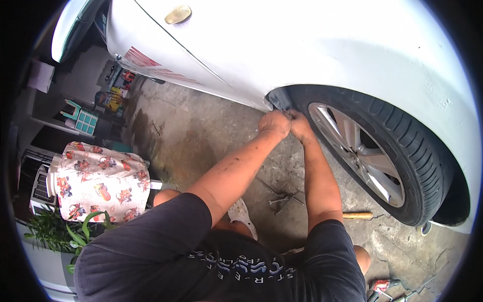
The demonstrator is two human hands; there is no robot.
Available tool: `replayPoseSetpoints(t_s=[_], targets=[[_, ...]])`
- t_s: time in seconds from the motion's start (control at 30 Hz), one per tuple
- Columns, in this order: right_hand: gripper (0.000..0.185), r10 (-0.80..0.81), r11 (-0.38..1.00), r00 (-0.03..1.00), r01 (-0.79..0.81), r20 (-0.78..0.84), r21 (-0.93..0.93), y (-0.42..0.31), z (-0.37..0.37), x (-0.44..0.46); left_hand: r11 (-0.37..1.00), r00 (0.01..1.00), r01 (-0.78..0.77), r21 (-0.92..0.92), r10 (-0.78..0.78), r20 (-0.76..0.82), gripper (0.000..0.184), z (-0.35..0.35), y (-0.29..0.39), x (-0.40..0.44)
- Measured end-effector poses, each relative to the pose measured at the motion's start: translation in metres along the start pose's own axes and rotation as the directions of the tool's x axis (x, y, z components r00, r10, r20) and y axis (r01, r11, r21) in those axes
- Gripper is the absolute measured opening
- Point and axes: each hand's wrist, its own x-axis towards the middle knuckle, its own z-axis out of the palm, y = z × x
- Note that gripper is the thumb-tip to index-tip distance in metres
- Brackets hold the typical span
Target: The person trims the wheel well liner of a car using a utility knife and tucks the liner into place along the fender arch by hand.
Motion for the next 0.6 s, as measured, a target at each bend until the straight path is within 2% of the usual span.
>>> replayPoseSetpoints(t_s=[0.07,0.17,0.23,0.27,0.33,0.37,0.43,0.53,0.6], targets=[[0.030,-0.011,1.000,0.999,0.010,-0.032,-0.029,0.002,0.001,0.001,1.000,1.000,0.010,-0.010,-0.010,0.007,0.051,0.000,-0.001,0.000],[0.032,0.005,1.000,1.000,-0.005,0.015,0.024,-0.002,0.001,0.001,1.000,1.000,0.006,-0.023,-0.006,0.001,0.050,-0.002,-0.002,-0.002],[0.031,0.175,0.959,0.984,-0.167,-0.016,0.229,-0.001,0.005,0.003,1.000,1.000,-0.006,-0.023,0.005,-0.012,0.049,0.000,-0.004,-0.001],[0.031,0.177,0.959,0.984,-0.169,-0.015,0.229,0.000,0.004,0.004,0.999,0.999,-0.027,-0.018,0.026,-0.024,0.048,0.001,-0.006,-0.001],[0.029,0.337,0.925,0.941,-0.335,0.022,0.179,-0.013,-0.001,0.000,0.999,0.998,-0.045,-0.010,0.045,-0.035,0.047,0.002,-0.008,0.000],[0.029,0.338,0.924,0.941,-0.337,0.022,0.180,-0.018,-0.002,-0.003,0.999,0.999,-0.027,-0.021,0.026,-0.032,0.046,0.002,-0.007,-0.001],[0.025,0.073,0.997,0.994,-0.073,-0.082,-0.005,-0.025,-0.001,-0.009,0.999,0.999,-0.009,-0.033,0.008,-0.031,0.045,0.001,-0.005,-0.001],[0.018,0.050,0.996,0.999,-0.051,-0.019,-0.078,-0.018,-0.002,-0.003,0.999,1.000,-0.009,-0.036,0.008,-0.027,0.045,-0.001,-0.004,-0.003],[0.015,0.033,0.999,0.999,-0.034,-0.028,-0.018,-0.013,0.000,-0.005,0.999,0.999,-0.033,-0.030,0.032,-0.033,0.046,-0.001,-0.005,-0.004]])
